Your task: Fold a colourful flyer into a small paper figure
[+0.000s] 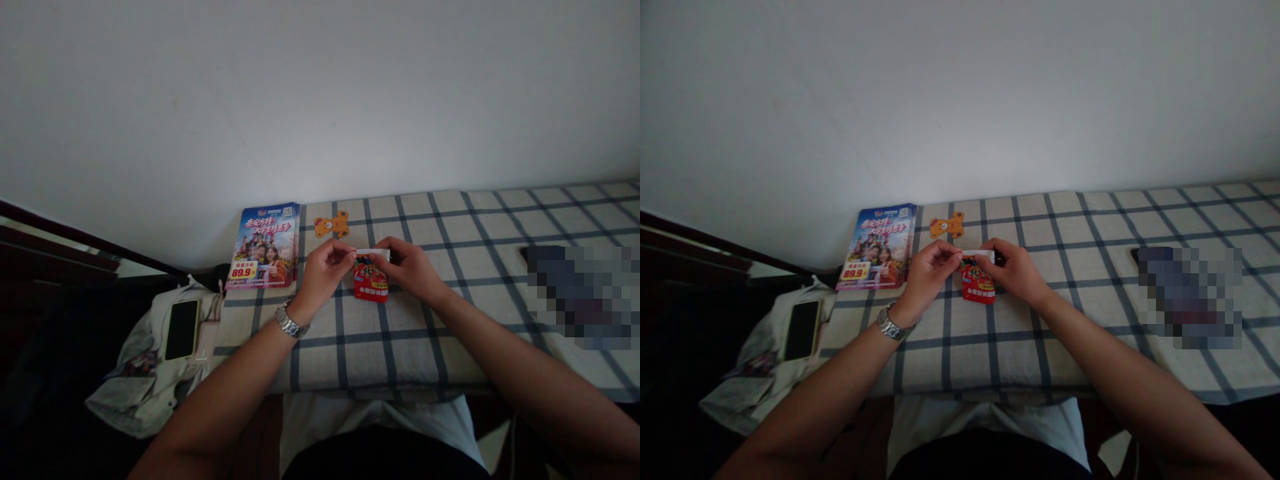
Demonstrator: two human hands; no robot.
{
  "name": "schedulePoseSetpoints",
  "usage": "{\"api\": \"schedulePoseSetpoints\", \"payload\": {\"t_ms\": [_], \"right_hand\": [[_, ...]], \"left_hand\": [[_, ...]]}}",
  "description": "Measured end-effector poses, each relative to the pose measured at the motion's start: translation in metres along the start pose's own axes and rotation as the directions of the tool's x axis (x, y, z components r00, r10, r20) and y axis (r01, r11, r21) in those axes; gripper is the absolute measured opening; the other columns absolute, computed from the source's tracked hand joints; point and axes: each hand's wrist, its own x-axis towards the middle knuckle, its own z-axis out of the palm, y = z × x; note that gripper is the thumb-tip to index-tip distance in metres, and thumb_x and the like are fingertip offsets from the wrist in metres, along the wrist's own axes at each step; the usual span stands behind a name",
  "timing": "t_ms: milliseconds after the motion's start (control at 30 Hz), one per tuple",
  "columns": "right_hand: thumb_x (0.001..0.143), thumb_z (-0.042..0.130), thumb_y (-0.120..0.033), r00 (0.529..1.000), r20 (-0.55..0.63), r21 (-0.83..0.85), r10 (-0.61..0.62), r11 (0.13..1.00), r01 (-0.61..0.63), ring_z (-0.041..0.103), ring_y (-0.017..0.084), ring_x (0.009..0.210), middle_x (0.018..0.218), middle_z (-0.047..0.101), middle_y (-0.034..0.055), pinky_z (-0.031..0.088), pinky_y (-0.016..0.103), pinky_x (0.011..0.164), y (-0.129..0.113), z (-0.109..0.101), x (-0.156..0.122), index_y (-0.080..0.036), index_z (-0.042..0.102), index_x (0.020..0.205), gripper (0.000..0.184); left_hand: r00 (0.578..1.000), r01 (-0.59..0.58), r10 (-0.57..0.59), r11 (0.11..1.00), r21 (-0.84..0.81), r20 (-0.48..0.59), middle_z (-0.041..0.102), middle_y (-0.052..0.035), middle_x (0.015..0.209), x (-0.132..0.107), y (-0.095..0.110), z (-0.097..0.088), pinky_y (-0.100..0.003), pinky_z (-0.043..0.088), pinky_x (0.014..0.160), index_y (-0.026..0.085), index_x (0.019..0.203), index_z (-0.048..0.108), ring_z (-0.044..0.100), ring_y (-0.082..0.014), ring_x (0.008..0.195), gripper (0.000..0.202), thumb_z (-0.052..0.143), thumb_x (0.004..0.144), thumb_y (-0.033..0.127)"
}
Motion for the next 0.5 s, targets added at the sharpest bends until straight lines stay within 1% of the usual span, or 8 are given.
{"api": "schedulePoseSetpoints", "payload": {"t_ms": [200,300,500], "right_hand": [[0.093,0.072,-0.052,1.000,-0.014,-0.026,-0.002,1.000,0.002,0.052,0.015,0.059,0.068,0.062,-0.0010,0.036,0.028,0.051,0.0046,0.0011,0.0003,-0.021,0.072,0.098,0.031],[0.093,0.071,-0.053,1.000,-0.003,-0.006,0.008,1.000,-0.008,0.052,0.015,0.058,0.068,0.062,-0.0009,0.036,0.028,0.051,0.0040,0.0006,0.0002,-0.021,0.073,0.098,0.032],[0.092,0.073,-0.059,1.000,0.000,0.023,0.023,0.999,-0.023,0.052,0.015,0.058,0.069,0.065,0.0006,0.035,0.028,0.050,0.0029,-0.0010,0.0012,-0.021,0.071,0.092,0.038]], "left_hand": [[1.000,-0.014,0.014,1.000,0.021,-0.009,0.073,-0.0031,0.090,-0.0003,-0.0001,0.0005,-0.025,0.053,0.073,0.019,0.094,0.071,0.067,-0.0137,0.080,0.023,0.079,0.093,0.040],[1.000,-0.014,0.014,1.000,0.007,-0.005,0.073,-0.0032,0.091,0.0002,-0.0023,0.0008,-0.025,0.053,0.074,0.019,0.093,0.070,0.067,-0.0138,0.081,0.024,0.080,0.093,0.040],[1.000,-0.010,0.011,1.000,-0.011,0.024,0.073,-0.0040,0.095,0.0008,-0.0024,0.0012,-0.026,0.055,0.076,0.019,0.098,0.071,0.067,-0.0144,0.084,0.024,0.079,0.094,0.042]]}}
